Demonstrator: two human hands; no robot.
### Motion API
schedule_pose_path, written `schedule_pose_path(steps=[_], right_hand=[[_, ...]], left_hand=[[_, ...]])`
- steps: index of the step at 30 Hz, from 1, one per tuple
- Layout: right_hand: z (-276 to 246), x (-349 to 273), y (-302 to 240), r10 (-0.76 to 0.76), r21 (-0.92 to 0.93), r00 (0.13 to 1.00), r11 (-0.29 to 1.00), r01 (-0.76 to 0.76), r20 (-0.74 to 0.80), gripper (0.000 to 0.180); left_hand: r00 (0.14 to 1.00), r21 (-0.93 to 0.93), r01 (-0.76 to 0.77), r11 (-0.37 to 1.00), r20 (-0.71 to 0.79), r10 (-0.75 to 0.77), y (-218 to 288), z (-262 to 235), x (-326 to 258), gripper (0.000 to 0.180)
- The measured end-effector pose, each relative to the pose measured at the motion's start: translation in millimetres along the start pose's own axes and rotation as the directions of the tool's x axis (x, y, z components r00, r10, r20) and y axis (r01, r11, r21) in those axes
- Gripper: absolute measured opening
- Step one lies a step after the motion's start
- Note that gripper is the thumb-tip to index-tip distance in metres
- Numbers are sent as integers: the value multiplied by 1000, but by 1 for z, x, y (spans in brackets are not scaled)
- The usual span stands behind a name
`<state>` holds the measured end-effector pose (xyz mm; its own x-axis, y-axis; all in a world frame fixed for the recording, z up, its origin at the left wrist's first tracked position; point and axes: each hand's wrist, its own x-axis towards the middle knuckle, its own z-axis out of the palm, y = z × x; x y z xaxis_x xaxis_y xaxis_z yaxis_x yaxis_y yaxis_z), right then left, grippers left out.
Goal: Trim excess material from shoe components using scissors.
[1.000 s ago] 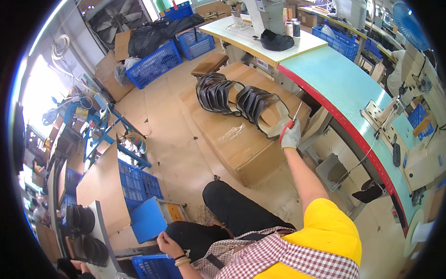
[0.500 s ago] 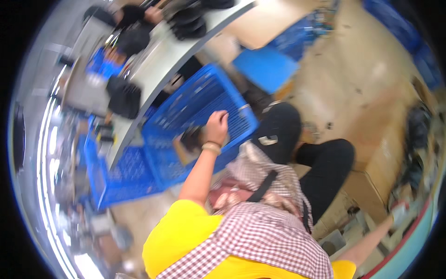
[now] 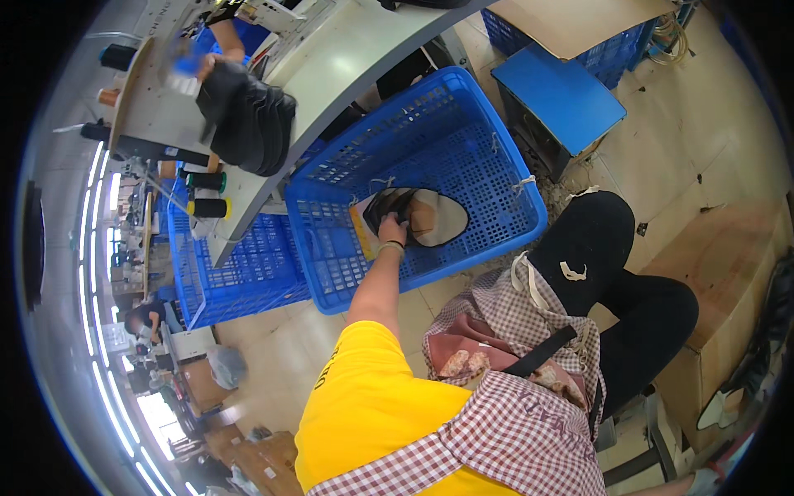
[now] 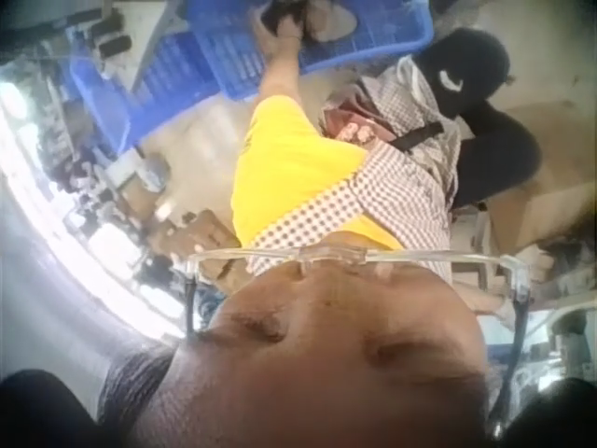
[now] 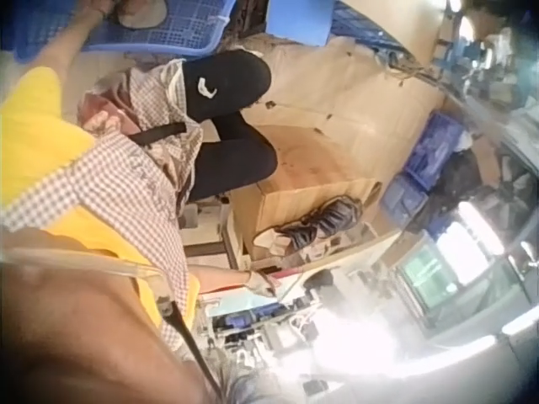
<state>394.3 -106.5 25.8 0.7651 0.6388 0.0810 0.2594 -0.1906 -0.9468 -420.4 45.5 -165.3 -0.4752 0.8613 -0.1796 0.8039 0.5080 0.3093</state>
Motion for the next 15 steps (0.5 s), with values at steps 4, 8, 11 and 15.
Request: schedule_pose_path(steps=[4,8,11,15], right_hand=[[-29,-7,-37,-88,-36,993,996,85,-78,23],[-50,-8,-68,-181,-60,975,983,175,-131,30],[-65,-8,-89,-258,-63,951,966,250,-170,36],[121,-57,-161,-60,-398,976,906,142,209,47]], left_hand=[[961,96,254,962,84,-262,15,18,17,42],[928,102,339,935,124,-351,33,23,23,43],[961,92,223,971,148,-235,38,16,12,46],[998,-394,-10,919,-67,-18,46,-56,-31,57]])
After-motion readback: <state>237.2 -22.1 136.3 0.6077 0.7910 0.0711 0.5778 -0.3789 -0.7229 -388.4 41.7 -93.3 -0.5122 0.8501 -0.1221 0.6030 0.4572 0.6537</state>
